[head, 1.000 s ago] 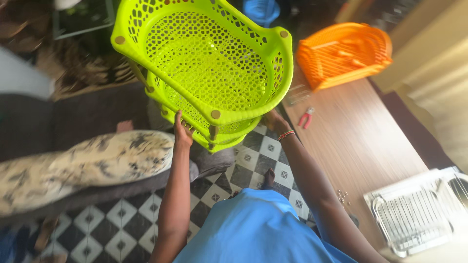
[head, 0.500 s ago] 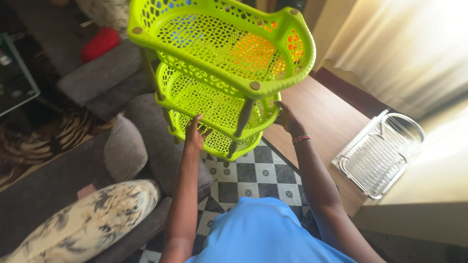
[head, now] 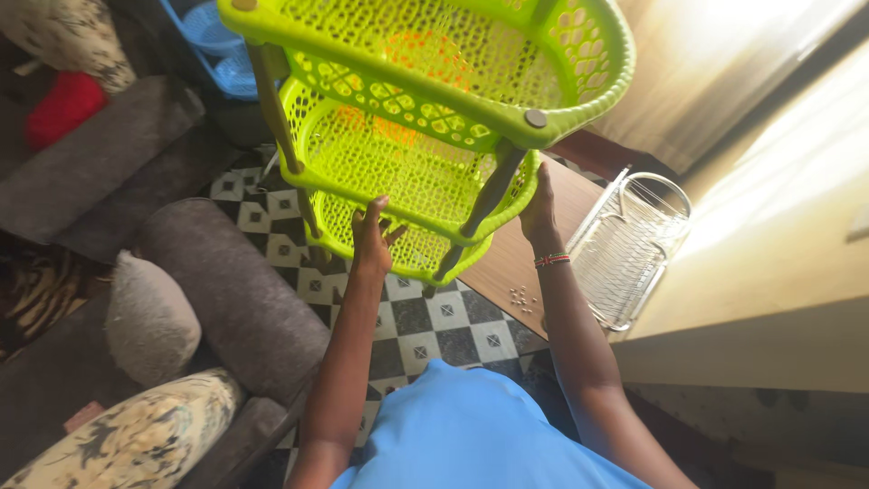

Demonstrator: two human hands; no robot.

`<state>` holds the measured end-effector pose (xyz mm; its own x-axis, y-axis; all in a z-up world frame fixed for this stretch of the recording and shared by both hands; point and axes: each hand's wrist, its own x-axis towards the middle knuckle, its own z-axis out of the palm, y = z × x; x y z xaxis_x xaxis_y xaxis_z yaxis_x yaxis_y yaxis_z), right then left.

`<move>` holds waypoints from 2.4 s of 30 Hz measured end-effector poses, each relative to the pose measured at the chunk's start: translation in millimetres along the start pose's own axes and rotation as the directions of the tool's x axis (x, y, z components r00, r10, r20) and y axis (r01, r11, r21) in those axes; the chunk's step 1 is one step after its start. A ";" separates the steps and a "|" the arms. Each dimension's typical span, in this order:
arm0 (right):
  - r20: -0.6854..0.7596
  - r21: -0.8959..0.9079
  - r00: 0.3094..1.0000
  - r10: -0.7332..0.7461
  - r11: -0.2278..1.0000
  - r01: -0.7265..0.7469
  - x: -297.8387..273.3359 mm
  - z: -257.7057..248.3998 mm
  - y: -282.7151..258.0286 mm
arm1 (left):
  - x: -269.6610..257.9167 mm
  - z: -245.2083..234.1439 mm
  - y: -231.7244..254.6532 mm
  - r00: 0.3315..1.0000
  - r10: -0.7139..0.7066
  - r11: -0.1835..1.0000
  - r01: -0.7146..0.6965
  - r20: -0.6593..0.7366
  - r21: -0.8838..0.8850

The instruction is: The person assembles a metal wire storage rack by attaching a wire mesh panel to a metal frame on a table. They then disassemble a green plastic three-tier basket stand, remove the top basket, and place it on the table.

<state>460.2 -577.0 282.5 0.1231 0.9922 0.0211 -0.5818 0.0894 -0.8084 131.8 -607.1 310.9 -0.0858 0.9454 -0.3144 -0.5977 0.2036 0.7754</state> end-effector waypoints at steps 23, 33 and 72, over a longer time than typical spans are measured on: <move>-0.298 -0.143 0.954 -0.042 0.990 -0.001 -27.4 -132.8 -74.8 | 103.1 185.9 -156.2 0.935 -0.124 0.988 0.148 0.333 -0.047; -0.445 -0.089 0.892 -0.079 0.995 0.044 25.9 -168.5 -51.7 | 201.4 198.7 -222.1 0.843 -0.290 0.940 0.339 0.454 -0.029; -0.686 -0.538 0.547 -0.480 0.841 0.062 42.5 -151.6 35.7 | 255.8 181.0 -265.2 0.774 -0.450 0.893 0.382 0.447 0.238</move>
<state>566.6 -544.9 165.3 0.8978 0.4404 -0.0042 -0.0488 0.0901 -0.9947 412.7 -373.2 124.0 0.5583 0.7534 -0.3474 -0.3770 0.6034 0.7027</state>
